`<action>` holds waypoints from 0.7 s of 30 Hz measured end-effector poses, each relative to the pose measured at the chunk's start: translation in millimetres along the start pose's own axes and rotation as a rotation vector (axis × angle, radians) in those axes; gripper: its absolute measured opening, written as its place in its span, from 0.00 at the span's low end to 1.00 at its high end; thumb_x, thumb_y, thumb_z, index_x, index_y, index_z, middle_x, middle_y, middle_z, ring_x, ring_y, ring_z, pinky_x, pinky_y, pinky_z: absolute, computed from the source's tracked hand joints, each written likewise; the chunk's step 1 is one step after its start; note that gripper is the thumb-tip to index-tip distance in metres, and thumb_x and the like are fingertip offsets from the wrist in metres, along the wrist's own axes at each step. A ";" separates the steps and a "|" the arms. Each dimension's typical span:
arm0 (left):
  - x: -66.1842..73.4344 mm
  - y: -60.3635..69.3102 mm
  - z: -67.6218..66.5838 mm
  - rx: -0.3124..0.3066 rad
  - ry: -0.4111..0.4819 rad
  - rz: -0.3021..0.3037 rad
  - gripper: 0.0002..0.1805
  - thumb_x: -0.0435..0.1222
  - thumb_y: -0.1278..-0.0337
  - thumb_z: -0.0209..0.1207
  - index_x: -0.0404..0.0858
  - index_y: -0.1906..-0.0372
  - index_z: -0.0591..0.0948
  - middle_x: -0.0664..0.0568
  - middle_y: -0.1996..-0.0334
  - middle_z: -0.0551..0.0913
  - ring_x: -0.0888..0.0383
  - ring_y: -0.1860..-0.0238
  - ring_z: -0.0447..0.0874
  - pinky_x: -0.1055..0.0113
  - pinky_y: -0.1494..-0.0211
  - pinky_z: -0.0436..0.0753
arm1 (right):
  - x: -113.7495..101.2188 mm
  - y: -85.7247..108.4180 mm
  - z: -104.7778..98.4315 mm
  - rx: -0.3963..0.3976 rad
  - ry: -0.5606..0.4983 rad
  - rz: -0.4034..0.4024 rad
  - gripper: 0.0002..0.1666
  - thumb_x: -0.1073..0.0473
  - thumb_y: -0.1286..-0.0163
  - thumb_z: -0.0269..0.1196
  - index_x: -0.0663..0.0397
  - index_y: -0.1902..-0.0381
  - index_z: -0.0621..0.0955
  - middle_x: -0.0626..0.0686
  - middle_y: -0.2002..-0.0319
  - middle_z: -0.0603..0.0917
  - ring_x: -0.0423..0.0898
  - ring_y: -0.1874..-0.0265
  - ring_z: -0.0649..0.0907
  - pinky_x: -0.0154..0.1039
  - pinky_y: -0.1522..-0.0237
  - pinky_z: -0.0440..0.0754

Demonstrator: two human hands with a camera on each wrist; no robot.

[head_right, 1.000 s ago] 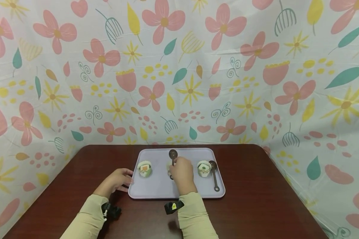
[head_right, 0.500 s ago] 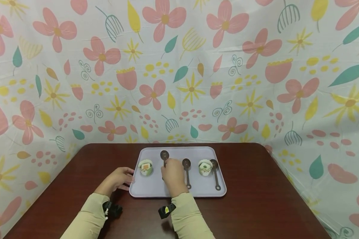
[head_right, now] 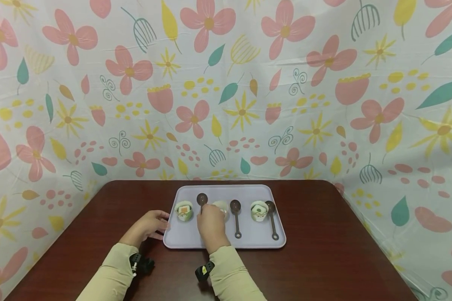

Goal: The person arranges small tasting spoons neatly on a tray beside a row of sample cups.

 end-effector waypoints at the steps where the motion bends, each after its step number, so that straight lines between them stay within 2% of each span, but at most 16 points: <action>1: 0.1 -0.1 -0.1 0.000 -0.001 0.001 0.22 0.22 0.42 0.63 0.25 0.42 0.74 0.39 0.59 0.83 0.47 0.66 0.83 0.53 0.68 0.88 | -0.6 0.1 1.5 0.001 0.006 -0.002 0.05 0.62 0.38 0.71 0.59 0.69 0.86 0.53 0.75 0.86 0.49 0.74 0.85 0.45 0.70 0.82; 12: 1.2 0.0 -1.1 0.004 -0.007 -0.011 0.22 0.23 0.41 0.63 0.26 0.42 0.75 0.39 0.59 0.83 0.48 0.66 0.83 0.54 0.68 0.89 | 3.4 0.1 20.1 -0.030 0.039 0.013 0.08 0.60 0.38 0.73 0.59 0.68 0.87 0.56 0.72 0.87 0.54 0.69 0.86 0.50 0.63 0.83; 21: 0.2 -0.5 -0.9 0.007 -0.019 -0.006 0.23 0.23 0.41 0.64 0.25 0.41 0.74 0.38 0.58 0.82 0.47 0.65 0.84 0.53 0.67 0.89 | 5.5 3.6 33.5 -0.051 0.018 0.003 0.07 0.62 0.39 0.73 0.59 0.73 0.84 0.55 0.74 0.85 0.51 0.71 0.86 0.45 0.69 0.84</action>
Point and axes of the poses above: each hand's wrist, its own y-axis away from the middle knuckle, its own z-axis out of the palm, x = y × z, the point moved 10 cm from there along -y, towards the middle knuckle
